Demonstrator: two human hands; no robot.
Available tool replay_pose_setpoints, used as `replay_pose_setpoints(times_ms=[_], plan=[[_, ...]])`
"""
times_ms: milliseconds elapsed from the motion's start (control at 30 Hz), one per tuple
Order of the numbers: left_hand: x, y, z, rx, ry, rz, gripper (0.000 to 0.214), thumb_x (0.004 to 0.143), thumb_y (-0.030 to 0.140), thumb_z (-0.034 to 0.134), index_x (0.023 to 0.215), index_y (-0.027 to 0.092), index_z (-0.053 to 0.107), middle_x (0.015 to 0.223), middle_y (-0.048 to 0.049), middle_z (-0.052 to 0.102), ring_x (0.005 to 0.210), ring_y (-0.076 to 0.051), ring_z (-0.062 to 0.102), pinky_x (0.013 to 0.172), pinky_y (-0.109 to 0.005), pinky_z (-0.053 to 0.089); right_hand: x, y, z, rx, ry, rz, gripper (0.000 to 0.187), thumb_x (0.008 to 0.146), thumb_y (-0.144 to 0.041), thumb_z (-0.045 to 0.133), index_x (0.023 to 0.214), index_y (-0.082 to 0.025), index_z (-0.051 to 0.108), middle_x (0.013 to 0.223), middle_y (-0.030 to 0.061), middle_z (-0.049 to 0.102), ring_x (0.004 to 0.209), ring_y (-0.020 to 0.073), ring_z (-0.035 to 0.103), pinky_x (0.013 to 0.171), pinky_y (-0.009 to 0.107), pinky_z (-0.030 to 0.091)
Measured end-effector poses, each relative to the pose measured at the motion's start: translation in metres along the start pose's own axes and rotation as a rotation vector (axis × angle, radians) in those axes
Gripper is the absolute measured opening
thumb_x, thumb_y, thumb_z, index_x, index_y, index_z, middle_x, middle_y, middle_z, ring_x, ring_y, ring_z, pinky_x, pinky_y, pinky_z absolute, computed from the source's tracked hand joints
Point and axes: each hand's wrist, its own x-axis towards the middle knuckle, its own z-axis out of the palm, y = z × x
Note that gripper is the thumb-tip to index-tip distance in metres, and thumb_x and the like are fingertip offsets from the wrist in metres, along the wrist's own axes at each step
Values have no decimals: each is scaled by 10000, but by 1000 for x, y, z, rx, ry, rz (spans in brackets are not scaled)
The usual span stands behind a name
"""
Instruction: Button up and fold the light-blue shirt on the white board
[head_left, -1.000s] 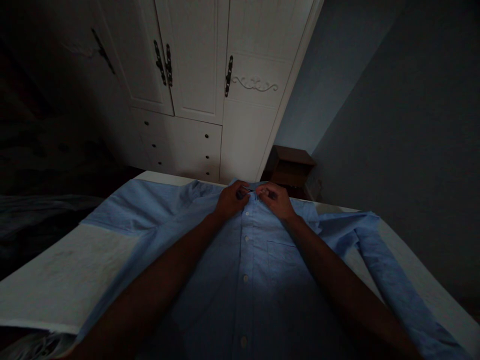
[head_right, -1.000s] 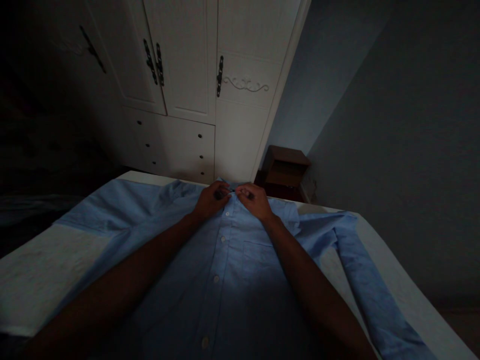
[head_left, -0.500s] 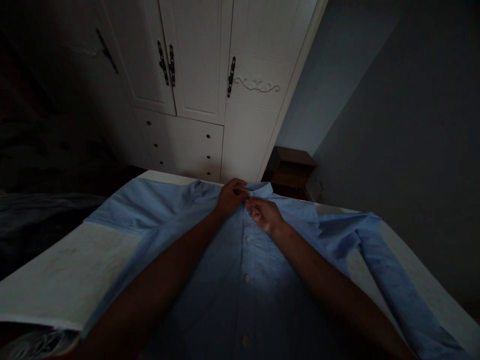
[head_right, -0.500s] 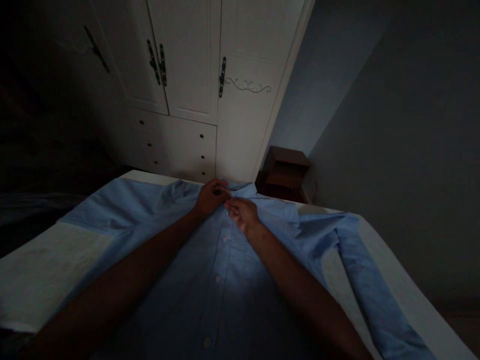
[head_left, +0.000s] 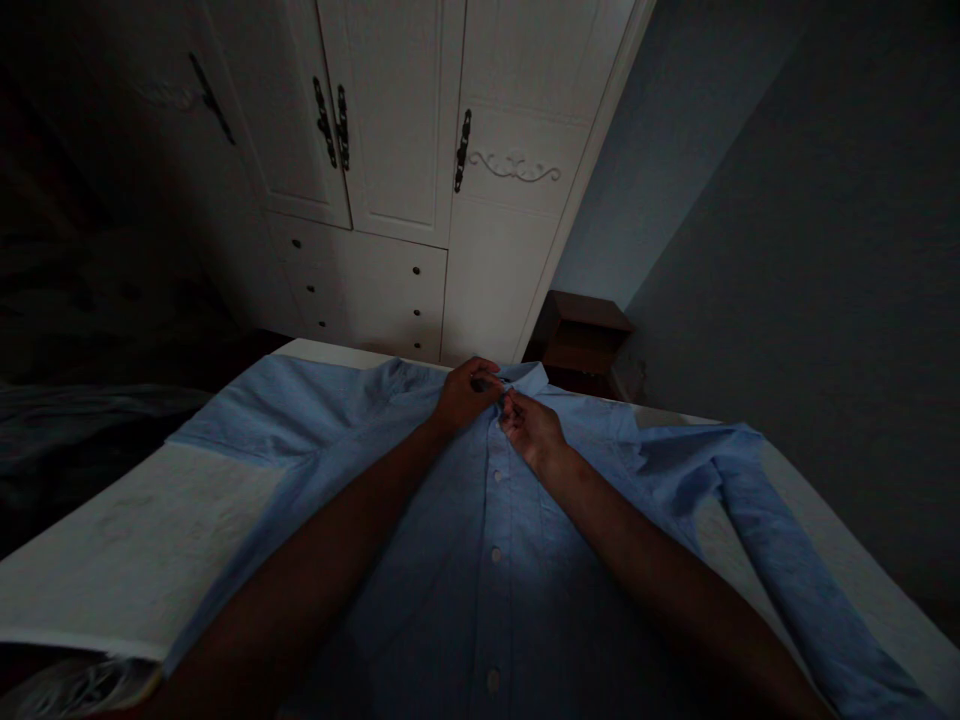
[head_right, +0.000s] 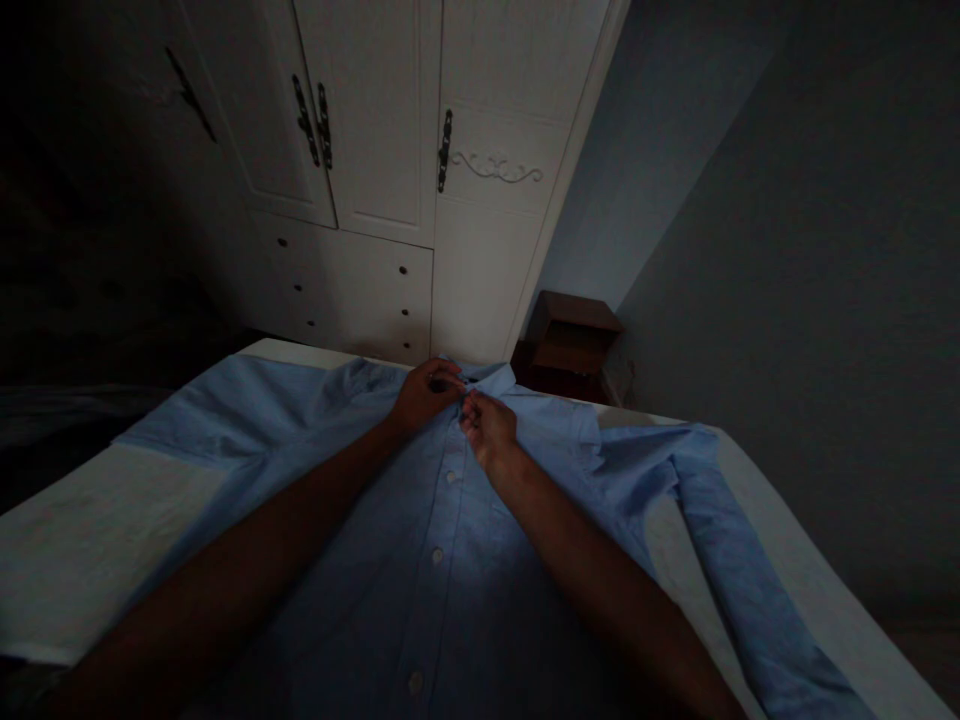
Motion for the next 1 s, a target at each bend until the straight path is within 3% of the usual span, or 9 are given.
replay_pose_setpoints(times_ms=[333, 500, 733, 1000], plan=[[0, 5, 0, 49, -15, 28, 255, 695, 249, 693, 931, 170, 637, 750, -6, 699, 678, -136, 641, 676, -254, 495, 8, -2, -2, -153, -43, -20, 197, 739, -51, 591, 602, -173, 518, 484, -53, 536, 372, 43, 457, 365, 158, 341], [1, 6, 0, 259, 4, 128, 115, 739, 282, 681, 752, 172, 709, 760, -34, 679, 732, -156, 627, 713, -275, 490, 5, 2, 0, -127, -8, -61, 157, 698, -58, 600, 610, -168, 531, 485, -55, 534, 383, 44, 448, 343, 157, 308], [2, 4, 1, 243, 10, -17, 129, 767, 271, 640, 738, 161, 701, 762, -22, 708, 734, -156, 655, 705, -268, 502, 4, 7, -1, -209, -8, -157, 118, 651, -136, 614, 595, -181, 521, 506, -62, 511, 400, 46, 421, 319, 154, 266], [3, 3, 3, 281, 40, -24, 108, 754, 237, 611, 709, 168, 681, 745, -14, 698, 725, -155, 653, 698, -270, 504, 0, 12, -1, -238, 5, -251, 104, 620, -186, 615, 582, -183, 519, 520, -51, 502, 424, 45, 402, 316, 140, 235]])
